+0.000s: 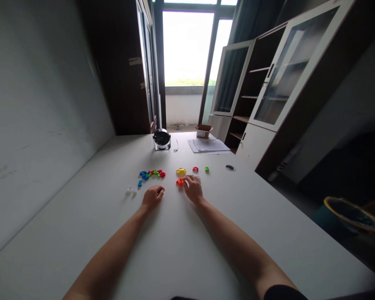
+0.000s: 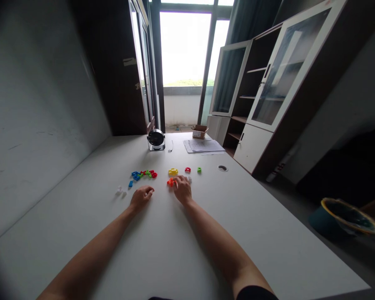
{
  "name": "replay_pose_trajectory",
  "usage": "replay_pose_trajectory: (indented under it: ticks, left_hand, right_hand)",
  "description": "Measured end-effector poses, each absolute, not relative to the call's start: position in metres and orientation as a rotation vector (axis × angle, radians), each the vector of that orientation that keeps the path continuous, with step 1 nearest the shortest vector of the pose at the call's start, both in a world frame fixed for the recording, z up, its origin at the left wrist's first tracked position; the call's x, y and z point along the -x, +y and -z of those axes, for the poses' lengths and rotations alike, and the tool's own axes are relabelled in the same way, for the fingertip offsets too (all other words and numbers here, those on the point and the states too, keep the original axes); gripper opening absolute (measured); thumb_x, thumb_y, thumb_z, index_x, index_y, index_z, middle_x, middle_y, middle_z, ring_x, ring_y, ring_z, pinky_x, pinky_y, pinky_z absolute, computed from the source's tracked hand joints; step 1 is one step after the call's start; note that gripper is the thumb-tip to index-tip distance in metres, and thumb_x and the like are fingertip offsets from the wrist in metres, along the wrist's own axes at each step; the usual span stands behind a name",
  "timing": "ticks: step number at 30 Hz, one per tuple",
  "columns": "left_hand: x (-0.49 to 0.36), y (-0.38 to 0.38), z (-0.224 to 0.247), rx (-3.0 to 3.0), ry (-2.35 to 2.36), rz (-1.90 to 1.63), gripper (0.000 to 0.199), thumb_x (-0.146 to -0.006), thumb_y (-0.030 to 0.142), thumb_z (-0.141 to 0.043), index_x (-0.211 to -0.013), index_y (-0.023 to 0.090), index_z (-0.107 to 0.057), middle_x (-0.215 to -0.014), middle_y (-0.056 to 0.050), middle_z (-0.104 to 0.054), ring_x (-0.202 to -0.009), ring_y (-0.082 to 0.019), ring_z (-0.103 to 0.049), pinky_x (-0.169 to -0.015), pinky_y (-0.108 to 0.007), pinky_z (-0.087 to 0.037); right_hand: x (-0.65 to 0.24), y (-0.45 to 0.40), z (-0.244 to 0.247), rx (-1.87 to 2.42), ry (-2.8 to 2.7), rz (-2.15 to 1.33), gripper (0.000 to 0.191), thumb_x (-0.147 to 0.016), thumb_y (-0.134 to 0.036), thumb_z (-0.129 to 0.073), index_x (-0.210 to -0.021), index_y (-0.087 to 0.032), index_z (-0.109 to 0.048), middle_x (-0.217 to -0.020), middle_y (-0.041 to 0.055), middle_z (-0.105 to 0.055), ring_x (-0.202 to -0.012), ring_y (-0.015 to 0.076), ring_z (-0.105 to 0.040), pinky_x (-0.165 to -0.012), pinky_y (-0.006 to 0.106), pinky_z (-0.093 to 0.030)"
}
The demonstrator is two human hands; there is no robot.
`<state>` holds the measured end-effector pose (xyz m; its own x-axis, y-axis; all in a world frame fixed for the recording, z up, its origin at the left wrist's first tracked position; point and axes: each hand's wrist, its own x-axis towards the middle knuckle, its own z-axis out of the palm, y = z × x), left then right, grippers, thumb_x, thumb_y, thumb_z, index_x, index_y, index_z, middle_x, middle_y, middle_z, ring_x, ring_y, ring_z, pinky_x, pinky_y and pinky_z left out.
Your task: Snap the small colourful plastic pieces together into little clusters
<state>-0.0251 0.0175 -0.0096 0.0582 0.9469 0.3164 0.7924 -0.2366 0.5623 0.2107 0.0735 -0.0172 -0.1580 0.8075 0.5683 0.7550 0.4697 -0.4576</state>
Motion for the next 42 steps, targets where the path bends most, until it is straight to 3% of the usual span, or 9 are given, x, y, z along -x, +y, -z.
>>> replay_pose_trajectory:
  ticks: [22, 28, 42]
  left_hand:
    - [0.021, 0.012, 0.001, -2.097, 1.781, -0.868, 0.020, -0.090, 0.025, -0.051, -0.091, 0.023, -0.071, -0.093, -0.003, -0.072, -0.082, -0.017, -0.063, -0.073, -0.026, -0.044]
    - [0.023, 0.013, 0.004, -2.139, 1.774, -0.872, 0.020, -0.089, 0.026, -0.051, -0.090, 0.024, -0.071, -0.094, -0.003, -0.072, -0.083, -0.018, -0.063, -0.075, -0.028, -0.044]
    - [0.022, 0.012, 0.001, -2.150, 1.782, -0.835, 0.021, -0.090, 0.027, -0.049, -0.090, 0.024, -0.070, -0.093, -0.003, -0.072, -0.088, -0.019, -0.063, -0.075, -0.027, -0.044]
  right_hand:
    - [-0.209, 0.087, 0.023, 1.398, -1.890, -0.071, 0.022, -0.092, -0.029, -0.055, -0.111, -0.023, -0.064, -0.111, 0.0084, -0.065, -0.107, 0.0251, -0.053, -0.101, 0.041, -0.031]
    - [-0.205, 0.092, 0.025, 1.426, -1.905, -0.081, 0.017, -0.093, -0.034, -0.056, -0.098, -0.023, -0.068, -0.105, 0.0078, -0.065, -0.100, 0.0240, -0.053, -0.099, 0.041, -0.030]
    - [-0.209, 0.095, 0.026, 1.433, -1.849, -0.062, 0.010, -0.089, -0.022, -0.056, -0.093, -0.022, -0.065, -0.103, 0.0078, -0.063, -0.100, 0.0239, -0.052, -0.096, 0.039, -0.033]
